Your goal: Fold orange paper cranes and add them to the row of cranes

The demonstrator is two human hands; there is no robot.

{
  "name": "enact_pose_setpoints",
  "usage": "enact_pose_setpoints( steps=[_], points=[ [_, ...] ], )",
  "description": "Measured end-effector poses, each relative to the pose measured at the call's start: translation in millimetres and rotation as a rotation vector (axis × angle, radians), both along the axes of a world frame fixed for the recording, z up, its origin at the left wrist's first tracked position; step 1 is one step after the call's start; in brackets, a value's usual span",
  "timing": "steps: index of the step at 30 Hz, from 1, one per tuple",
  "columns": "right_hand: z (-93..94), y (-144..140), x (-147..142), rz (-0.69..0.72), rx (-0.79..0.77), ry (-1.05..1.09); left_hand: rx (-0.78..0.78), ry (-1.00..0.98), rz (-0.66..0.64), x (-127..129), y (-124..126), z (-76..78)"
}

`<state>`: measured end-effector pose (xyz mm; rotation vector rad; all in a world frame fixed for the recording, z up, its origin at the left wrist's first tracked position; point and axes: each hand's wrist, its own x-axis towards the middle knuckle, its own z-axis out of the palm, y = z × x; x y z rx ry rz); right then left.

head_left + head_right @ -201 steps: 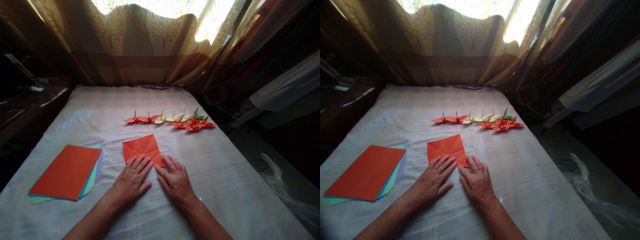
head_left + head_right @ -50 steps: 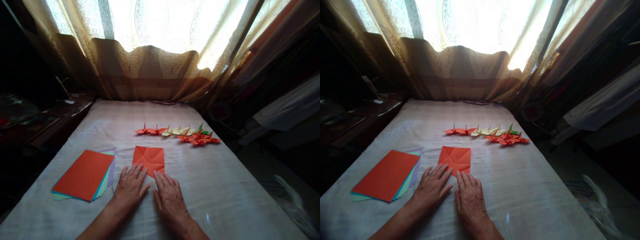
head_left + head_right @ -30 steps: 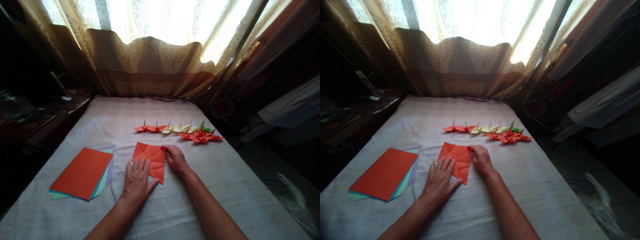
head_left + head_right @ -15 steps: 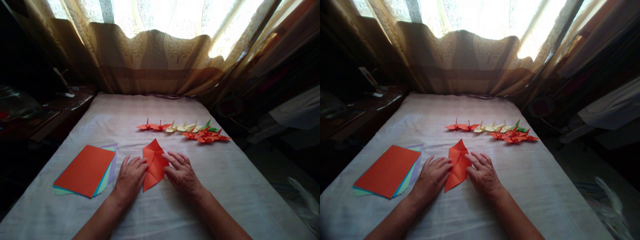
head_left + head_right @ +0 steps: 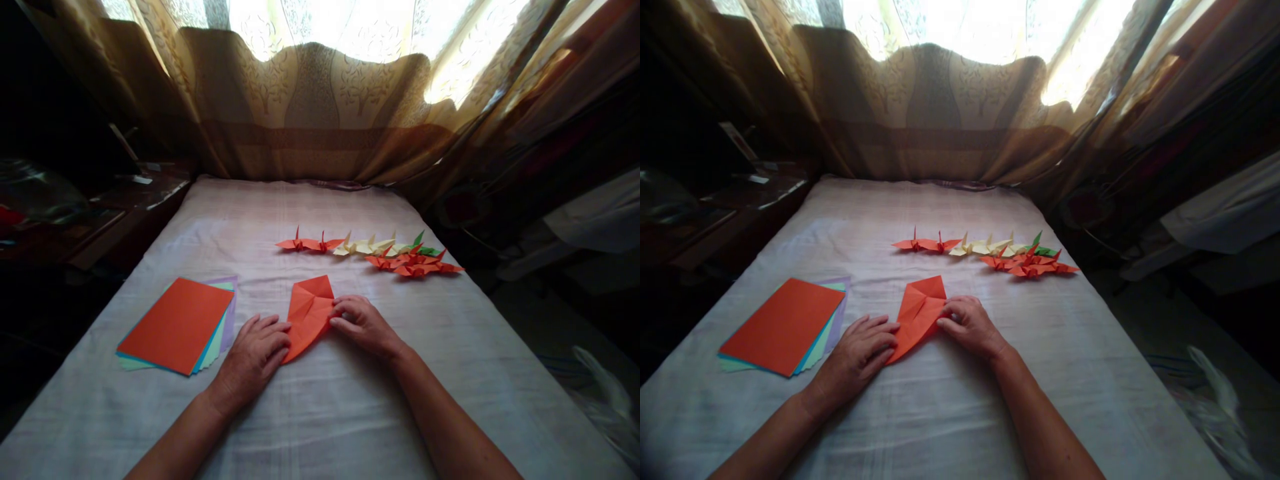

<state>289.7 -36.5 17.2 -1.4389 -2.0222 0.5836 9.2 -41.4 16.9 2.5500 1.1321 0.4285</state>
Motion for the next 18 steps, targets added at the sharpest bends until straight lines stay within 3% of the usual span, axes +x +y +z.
enact_pose_setpoints(
  steps=[10,18],
  points=[
    [-0.2,22,-20,-0.034,-0.019,0.061,0.005,-0.021,0.004,-1,-2,-2.8],
    [-9.0,30,-30,-0.101,0.040,-0.047,0.083,-0.088,-0.018,-5,-4,-11.7]
  ],
)
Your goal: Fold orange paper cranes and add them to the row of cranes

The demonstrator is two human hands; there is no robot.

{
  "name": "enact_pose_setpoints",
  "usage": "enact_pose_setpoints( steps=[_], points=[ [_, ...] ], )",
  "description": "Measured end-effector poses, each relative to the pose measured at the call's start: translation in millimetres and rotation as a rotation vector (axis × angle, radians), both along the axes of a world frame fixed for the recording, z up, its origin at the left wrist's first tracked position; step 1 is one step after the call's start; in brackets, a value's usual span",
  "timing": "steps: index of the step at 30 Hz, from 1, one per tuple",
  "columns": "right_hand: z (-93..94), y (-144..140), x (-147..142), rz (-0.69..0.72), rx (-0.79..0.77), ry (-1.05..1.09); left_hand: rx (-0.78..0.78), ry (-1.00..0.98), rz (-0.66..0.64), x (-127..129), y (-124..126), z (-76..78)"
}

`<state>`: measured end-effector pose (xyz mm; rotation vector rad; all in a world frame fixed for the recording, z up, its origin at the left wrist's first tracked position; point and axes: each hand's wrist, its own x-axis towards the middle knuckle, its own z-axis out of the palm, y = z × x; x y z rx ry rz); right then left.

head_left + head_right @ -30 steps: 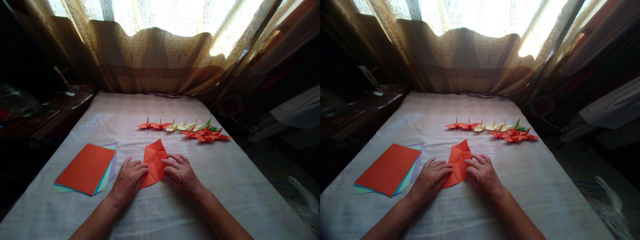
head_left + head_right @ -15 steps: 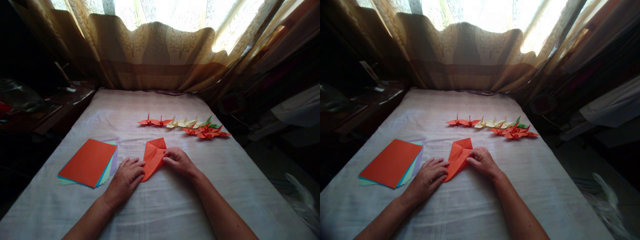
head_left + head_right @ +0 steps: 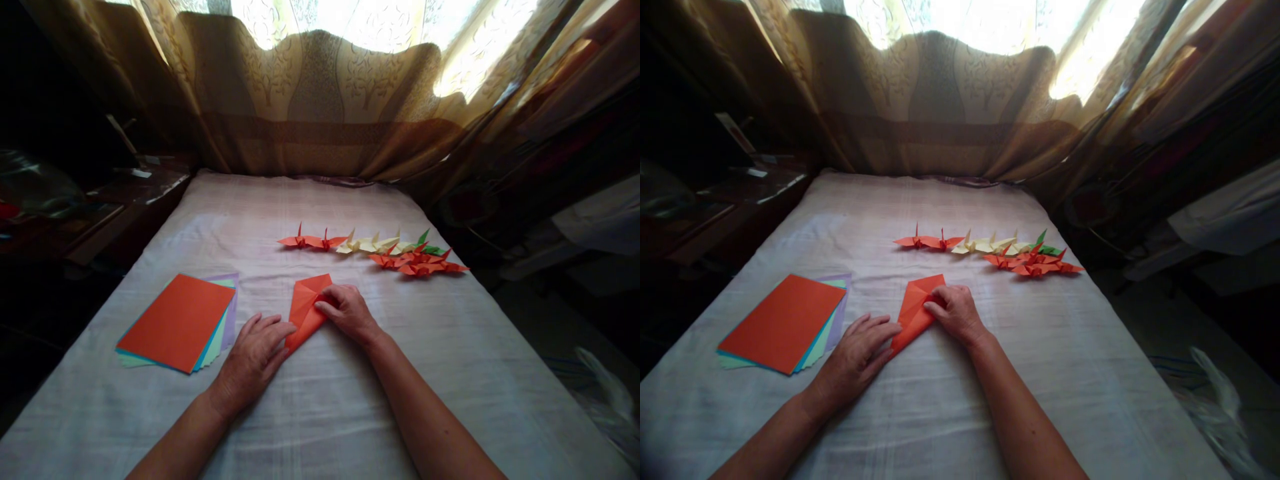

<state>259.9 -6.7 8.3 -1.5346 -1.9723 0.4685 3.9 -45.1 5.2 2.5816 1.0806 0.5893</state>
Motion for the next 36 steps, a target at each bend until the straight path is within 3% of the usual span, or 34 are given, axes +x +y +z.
enact_pose_setpoints(
  steps=[4,11,20,27,36],
  points=[
    [-3.3,-3,-2,-0.030,0.021,-0.027,-0.016,0.040,-0.075,-1,0,1.7],
    [-9.9,-6,-3,-0.061,0.081,-0.046,-0.042,0.087,-0.095,-3,-1,3.1],
    [-18.0,-5,-4,-0.064,0.143,-0.078,0.065,0.066,-0.187,-3,-4,3.1],
    [-20.3,-7,-5,-0.087,0.190,-0.100,0.107,0.058,-0.136,6,-13,10.5],
    [-19.4,-7,-6,-0.112,0.209,-0.127,0.215,0.150,-0.146,6,-19,1.8]
  ],
)
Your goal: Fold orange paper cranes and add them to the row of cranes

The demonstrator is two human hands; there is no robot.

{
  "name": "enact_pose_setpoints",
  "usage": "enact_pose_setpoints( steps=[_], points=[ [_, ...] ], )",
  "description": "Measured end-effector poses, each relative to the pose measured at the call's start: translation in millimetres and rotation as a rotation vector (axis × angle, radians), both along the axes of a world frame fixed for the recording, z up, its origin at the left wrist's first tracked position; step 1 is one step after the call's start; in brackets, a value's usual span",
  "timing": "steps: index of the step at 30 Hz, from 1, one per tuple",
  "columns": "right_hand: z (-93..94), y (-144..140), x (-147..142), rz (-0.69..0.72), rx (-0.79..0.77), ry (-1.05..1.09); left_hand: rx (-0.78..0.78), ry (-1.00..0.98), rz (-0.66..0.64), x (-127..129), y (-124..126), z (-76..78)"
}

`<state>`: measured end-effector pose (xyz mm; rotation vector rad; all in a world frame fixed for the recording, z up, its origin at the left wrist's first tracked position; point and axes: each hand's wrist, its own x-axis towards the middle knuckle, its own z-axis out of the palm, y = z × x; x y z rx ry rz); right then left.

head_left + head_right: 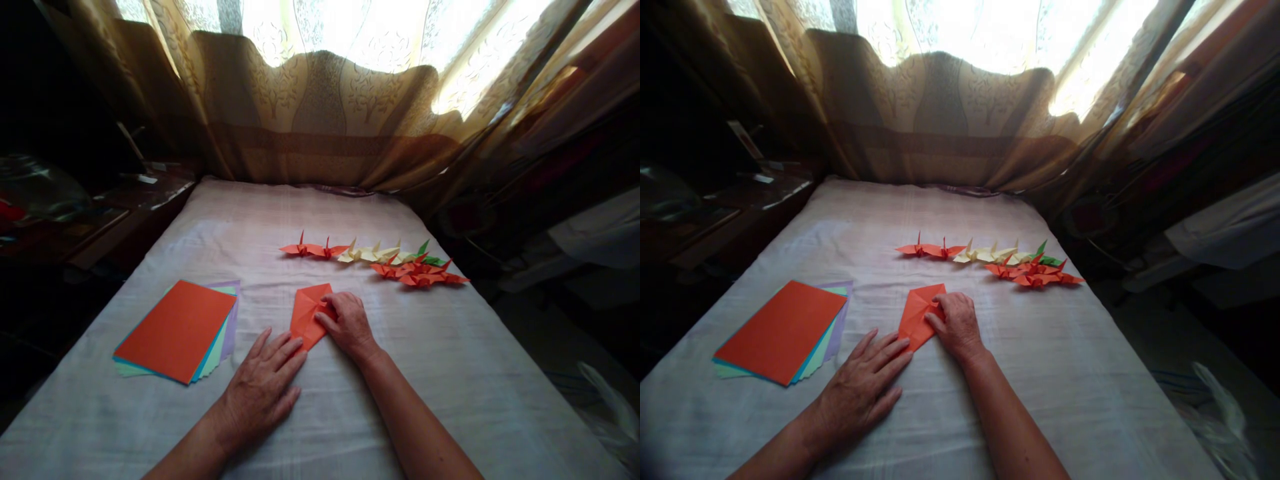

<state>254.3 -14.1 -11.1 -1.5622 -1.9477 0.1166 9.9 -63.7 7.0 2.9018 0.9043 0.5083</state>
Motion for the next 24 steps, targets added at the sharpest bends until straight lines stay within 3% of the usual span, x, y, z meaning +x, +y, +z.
enact_pose_setpoints(
  steps=[16,24],
  points=[
    [2.1,1,0,-0.017,-0.012,-0.056,-0.038,0.081,-0.032,2,1,6.5],
    [0.0,-25,-10,-0.048,-0.006,-0.098,-0.044,0.078,-0.023,3,1,5.0]
  ],
)
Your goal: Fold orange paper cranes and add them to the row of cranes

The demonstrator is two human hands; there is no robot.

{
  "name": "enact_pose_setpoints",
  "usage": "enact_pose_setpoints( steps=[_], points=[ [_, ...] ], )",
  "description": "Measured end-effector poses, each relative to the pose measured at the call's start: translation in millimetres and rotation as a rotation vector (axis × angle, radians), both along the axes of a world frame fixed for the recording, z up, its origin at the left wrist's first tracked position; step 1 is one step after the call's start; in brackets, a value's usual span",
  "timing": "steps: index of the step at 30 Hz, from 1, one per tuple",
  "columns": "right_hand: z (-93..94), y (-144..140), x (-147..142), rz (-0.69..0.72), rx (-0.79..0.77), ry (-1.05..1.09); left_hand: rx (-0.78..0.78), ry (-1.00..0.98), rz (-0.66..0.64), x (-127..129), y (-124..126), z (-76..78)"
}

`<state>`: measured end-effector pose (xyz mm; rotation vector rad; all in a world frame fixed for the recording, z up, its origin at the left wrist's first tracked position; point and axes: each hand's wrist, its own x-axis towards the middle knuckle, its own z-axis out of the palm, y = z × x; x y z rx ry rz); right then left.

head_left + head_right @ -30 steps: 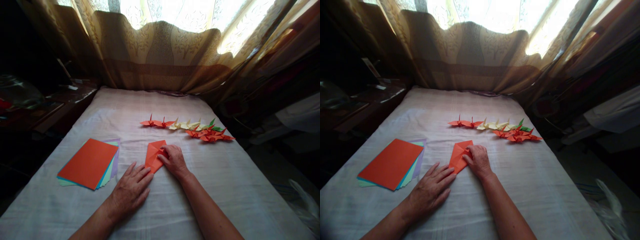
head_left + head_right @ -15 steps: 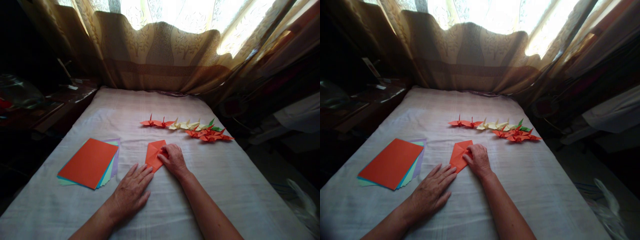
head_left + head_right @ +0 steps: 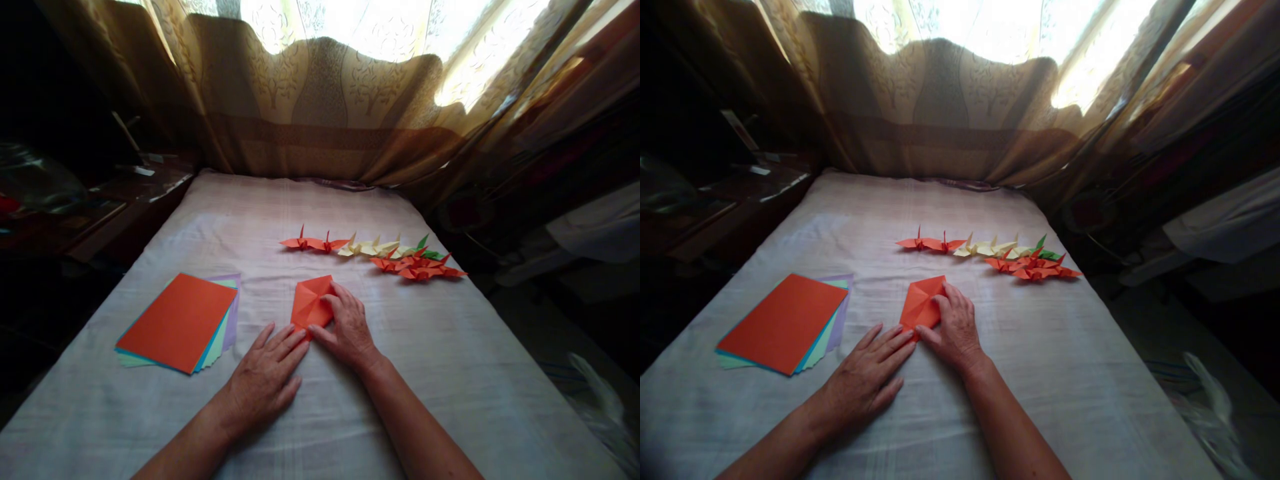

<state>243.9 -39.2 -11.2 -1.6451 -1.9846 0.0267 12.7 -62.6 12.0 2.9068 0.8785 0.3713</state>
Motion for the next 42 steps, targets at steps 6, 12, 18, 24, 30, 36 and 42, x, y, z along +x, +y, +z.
enact_pose_setpoints(
  steps=[6,12,18,24,30,36,42],
  points=[
    [-5.2,-2,3,-0.059,-0.058,-0.058,-0.031,-0.026,0.006,0,0,1.9],
    [-10.5,8,21,-0.215,-0.027,-0.069,-0.033,-0.029,0.000,0,0,0.5],
    [-11.9,16,30,-0.284,-0.014,-0.088,-0.012,-0.019,-0.003,-1,1,-2.5],
    [6.8,6,20,0.073,0.204,0.006,-0.006,-0.031,-0.005,0,1,-1.3],
    [6.9,3,-2,0.324,-0.062,-0.059,-0.032,-0.015,-0.024,-3,4,-2.3],
    [5.6,3,-4,0.292,-0.127,-0.042,-0.096,-0.018,-0.079,-15,8,-3.2],
    [7.6,3,-3,0.289,-0.140,-0.042,-0.077,0.002,-0.111,-27,9,0.3]
  ],
)
